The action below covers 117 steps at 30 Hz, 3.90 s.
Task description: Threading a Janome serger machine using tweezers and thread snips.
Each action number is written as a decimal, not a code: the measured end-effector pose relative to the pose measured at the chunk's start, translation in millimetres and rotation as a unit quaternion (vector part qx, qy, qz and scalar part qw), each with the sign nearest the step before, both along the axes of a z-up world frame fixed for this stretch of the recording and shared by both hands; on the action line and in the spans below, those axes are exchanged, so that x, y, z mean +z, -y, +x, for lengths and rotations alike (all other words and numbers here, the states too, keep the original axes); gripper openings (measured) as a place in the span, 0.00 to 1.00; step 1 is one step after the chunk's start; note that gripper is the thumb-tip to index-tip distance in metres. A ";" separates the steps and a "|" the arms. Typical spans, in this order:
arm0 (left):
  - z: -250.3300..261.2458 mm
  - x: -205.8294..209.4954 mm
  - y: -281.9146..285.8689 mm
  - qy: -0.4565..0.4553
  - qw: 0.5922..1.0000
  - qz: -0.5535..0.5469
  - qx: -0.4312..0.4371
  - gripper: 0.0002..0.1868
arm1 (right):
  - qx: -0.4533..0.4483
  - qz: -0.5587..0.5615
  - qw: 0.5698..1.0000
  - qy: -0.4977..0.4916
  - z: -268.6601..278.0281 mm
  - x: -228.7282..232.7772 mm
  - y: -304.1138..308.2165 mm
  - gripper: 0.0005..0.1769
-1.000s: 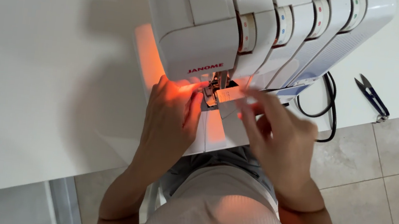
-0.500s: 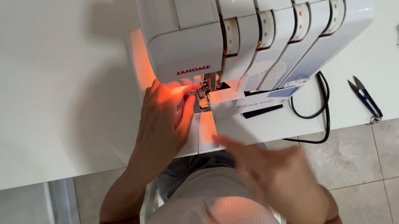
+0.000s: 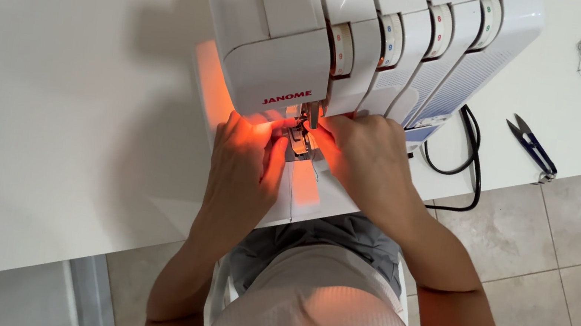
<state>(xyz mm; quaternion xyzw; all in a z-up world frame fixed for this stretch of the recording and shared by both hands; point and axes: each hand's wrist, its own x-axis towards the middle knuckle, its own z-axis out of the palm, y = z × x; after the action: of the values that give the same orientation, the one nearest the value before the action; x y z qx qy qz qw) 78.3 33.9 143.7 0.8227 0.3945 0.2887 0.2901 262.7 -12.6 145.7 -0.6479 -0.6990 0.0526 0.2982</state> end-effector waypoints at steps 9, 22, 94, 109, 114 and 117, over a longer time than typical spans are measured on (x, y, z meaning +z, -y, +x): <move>-33.4 -10.9 -33.8 0.079 0.997 0.010 -0.011 0.04 | -0.035 0.072 0.996 0.049 -5.0 -16.2 6.3 0.06; -12.9 26.8 -182.4 -0.019 0.813 -0.520 -0.262 0.05 | -0.004 0.201 0.951 0.235 4.4 -19.6 5.6 0.08; -16.6 -7.3 -160.9 0.110 0.987 -0.024 -0.115 0.12 | -0.023 -0.115 0.972 -0.202 -5.8 -6.7 25.9 0.13; -35.6 -21.1 -153.1 0.127 0.987 -0.053 -0.082 0.08 | -0.040 -0.169 0.963 -0.206 -18.0 36.7 32.2 0.09; -34.0 -15.7 -142.4 0.088 0.993 -0.023 -0.079 0.13 | -0.055 -0.250 0.922 -0.292 -14.0 37.7 43.4 0.07; -38.1 -17.7 -139.4 0.082 0.994 0.004 -0.070 0.15 | -0.041 -0.269 0.910 -0.313 -15.4 31.5 47.2 0.07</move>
<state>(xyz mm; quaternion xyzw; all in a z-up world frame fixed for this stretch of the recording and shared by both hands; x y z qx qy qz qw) 40.1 173.3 126.0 0.8229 0.3095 0.3362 0.3376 247.3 -59.8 177.2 -0.6816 -0.5023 0.4263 0.3184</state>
